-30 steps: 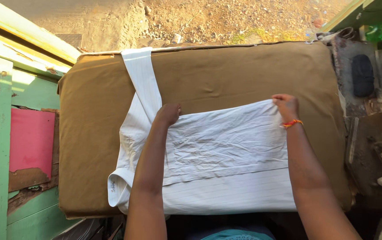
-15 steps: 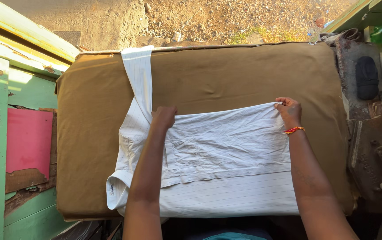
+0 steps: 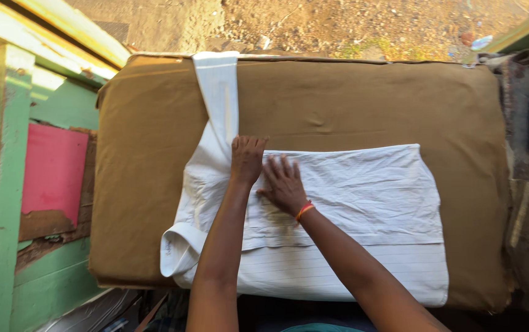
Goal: The person irons a white shirt on a brown ironing board using a charcoal iron. They repeatedly smooth the fabric, lift and reposition the shirt, and iron different sections including the sleeves and body.
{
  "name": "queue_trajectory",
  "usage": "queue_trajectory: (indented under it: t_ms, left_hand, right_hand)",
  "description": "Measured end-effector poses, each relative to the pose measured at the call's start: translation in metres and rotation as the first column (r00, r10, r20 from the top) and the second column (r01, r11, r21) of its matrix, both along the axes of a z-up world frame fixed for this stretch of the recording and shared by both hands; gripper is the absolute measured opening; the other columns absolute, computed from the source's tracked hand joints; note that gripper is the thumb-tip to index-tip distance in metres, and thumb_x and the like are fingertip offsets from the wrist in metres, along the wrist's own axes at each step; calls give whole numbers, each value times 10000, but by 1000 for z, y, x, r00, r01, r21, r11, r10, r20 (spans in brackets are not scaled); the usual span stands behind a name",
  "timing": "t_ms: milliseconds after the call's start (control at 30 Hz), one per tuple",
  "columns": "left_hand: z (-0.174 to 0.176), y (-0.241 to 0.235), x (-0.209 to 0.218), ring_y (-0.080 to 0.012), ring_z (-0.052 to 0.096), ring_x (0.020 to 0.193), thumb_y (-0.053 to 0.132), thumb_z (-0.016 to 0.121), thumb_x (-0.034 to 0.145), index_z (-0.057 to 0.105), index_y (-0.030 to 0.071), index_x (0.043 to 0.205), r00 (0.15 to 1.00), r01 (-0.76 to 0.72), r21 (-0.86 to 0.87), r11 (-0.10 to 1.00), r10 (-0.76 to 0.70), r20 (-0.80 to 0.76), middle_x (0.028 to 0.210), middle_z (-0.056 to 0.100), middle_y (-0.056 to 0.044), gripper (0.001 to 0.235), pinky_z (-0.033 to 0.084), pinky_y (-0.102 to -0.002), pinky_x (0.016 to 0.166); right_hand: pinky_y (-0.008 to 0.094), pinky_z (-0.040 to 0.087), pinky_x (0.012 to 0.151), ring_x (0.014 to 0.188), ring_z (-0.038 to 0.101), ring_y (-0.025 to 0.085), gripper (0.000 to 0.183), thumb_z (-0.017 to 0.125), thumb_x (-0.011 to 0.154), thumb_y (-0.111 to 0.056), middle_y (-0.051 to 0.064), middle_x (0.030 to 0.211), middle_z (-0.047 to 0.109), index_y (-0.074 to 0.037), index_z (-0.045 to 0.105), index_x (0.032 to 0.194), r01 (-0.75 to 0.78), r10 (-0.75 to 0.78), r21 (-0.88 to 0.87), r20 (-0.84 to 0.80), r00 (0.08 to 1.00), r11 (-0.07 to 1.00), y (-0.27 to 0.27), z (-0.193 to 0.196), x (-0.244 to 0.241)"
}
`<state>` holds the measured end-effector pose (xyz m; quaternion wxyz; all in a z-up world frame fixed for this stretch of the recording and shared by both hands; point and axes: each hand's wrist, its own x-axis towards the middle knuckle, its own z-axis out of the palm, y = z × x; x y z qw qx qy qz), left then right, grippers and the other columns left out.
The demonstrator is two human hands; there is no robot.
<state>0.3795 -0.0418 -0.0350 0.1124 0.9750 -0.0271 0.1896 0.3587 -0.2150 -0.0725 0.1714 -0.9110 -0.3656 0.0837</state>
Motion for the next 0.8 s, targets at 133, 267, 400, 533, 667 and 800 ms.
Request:
queue_trajectory:
  t_ms: [133, 267, 400, 533, 667, 800]
  left_hand:
    - [5, 59, -55, -296, 666, 1034, 21, 574, 962, 650, 96, 1107, 973, -31, -314, 949, 100, 208, 1076, 716, -107, 180, 486, -444, 993]
    - [-16, 156, -177, -364, 684, 923, 118, 620, 968, 728, 49, 1076, 835, -543, -127, 830, 519, -181, 998, 726, -174, 168, 530, -475, 835]
    - [-69, 210, -238, -388, 729, 782, 185, 695, 933, 768, 16, 912, 634, -745, -533, 401, 175, -753, 859, 729, -231, 185, 538, -463, 691]
    - [-90, 189, -226, -337, 717, 776, 252, 760, 867, 749, 27, 853, 706, -658, -503, 561, 224, -672, 826, 751, -176, 225, 556, -445, 696]
    - [-72, 173, -219, -344, 691, 848, 263, 735, 900, 730, 49, 850, 576, -770, -262, 581, 458, -677, 885, 713, -144, 220, 529, -460, 744]
    - [-102, 122, -213, -320, 665, 901, 207, 621, 934, 657, 63, 1065, 818, -562, -43, 826, 547, -179, 973, 669, -123, 199, 526, -468, 777]
  right_hand:
    - [840, 3, 1066, 1543, 44, 488, 750, 437, 969, -667, 98, 1708, 175, -289, 308, 1603, 114, -122, -181, -31, 992, 977, 27, -1, 7]
    - [849, -24, 1061, 1542, 43, 490, 739, 427, 953, -686, 90, 1707, 185, -327, 322, 1591, 192, -180, -114, 107, 978, 975, 38, -15, 7]
    - [838, -28, 1080, 1554, 46, 474, 756, 408, 952, -713, 77, 1717, 173, -335, 314, 1600, 201, -191, -183, 72, 979, 962, 36, -10, 7]
    - [831, -25, 1082, 1546, 48, 470, 763, 396, 948, -716, 68, 1709, 166, -335, 303, 1603, 211, -200, -214, 74, 977, 954, 37, -2, 7]
    - [828, -23, 1089, 1549, 54, 459, 749, 391, 955, -703, 68, 1709, 169, -344, 299, 1605, 203, -188, -212, 92, 978, 956, 37, 0, 5]
    - [828, -19, 1079, 1543, 57, 470, 744, 401, 954, -700, 76, 1711, 170, -343, 305, 1599, 202, -186, -176, 103, 977, 963, 37, -1, 6]
